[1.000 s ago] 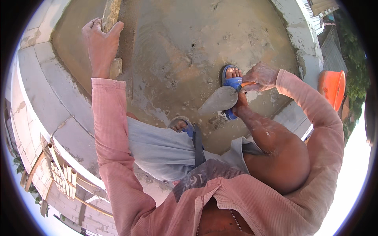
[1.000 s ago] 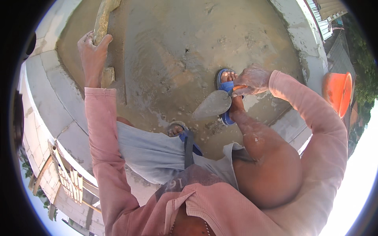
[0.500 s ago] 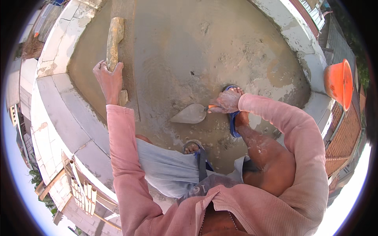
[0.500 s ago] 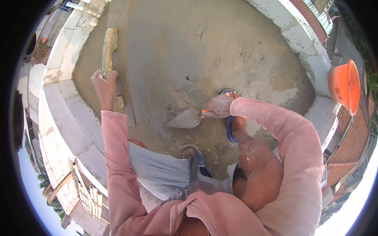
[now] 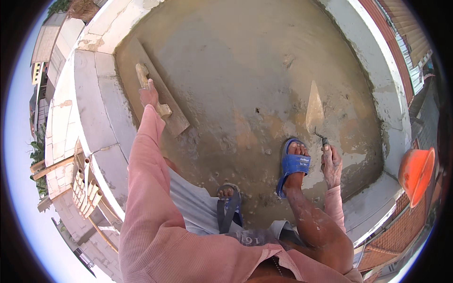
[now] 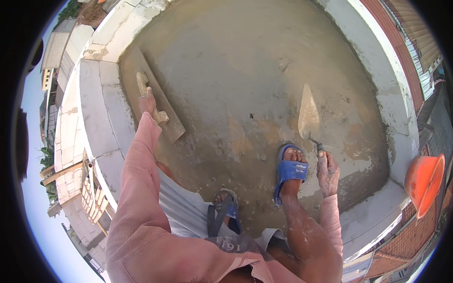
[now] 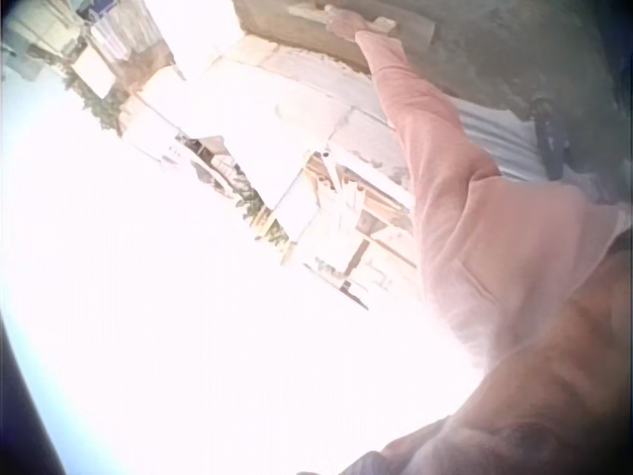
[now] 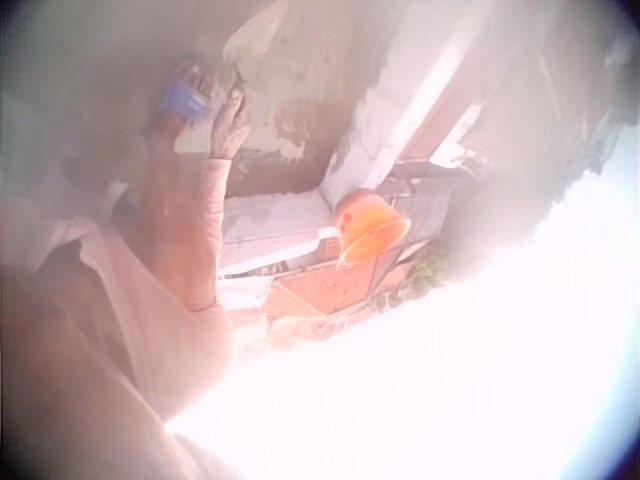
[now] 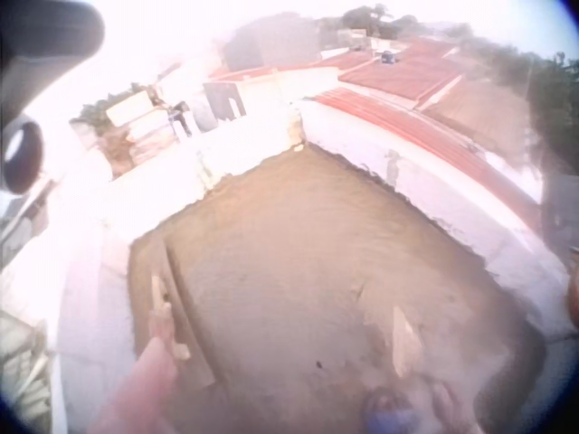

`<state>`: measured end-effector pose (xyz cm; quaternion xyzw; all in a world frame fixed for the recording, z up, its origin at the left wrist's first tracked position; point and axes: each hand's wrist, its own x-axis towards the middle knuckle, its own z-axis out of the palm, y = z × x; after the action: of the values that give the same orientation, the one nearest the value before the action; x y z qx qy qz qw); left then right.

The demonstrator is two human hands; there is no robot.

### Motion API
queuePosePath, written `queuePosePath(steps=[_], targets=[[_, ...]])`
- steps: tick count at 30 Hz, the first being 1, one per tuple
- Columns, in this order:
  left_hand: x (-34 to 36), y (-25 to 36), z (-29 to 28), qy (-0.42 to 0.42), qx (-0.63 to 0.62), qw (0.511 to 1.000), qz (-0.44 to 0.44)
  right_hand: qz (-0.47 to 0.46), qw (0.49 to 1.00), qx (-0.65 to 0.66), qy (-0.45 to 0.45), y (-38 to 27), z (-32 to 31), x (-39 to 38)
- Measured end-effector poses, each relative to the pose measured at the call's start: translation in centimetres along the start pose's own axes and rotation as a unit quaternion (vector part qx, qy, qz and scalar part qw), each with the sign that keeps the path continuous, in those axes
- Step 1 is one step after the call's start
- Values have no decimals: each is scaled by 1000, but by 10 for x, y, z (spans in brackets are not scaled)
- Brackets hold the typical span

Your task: The person smooths and levels wet cement using a wooden float and a trowel, pours water from a bucket onto the surface, and continues spreading and smoothing the cement with the tools.

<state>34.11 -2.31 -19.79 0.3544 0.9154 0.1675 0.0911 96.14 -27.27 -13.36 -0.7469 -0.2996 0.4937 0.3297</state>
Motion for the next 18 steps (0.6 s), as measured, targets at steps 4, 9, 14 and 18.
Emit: queuePosePath(steps=[4,9,14,18], targets=[[2,0,28,19,95,995,-4,5,1000,-15,1,11,-16,-14],[-74,91,43,-135,75,975,160,46,998,-41,-20,14,-34,-25],[-173,171,83,-219,92,908,346,15,1000,-11,12,12,-37,-20],[-236,167,76,-275,96,883,367,31,996,58,56,31,-48,-10]])
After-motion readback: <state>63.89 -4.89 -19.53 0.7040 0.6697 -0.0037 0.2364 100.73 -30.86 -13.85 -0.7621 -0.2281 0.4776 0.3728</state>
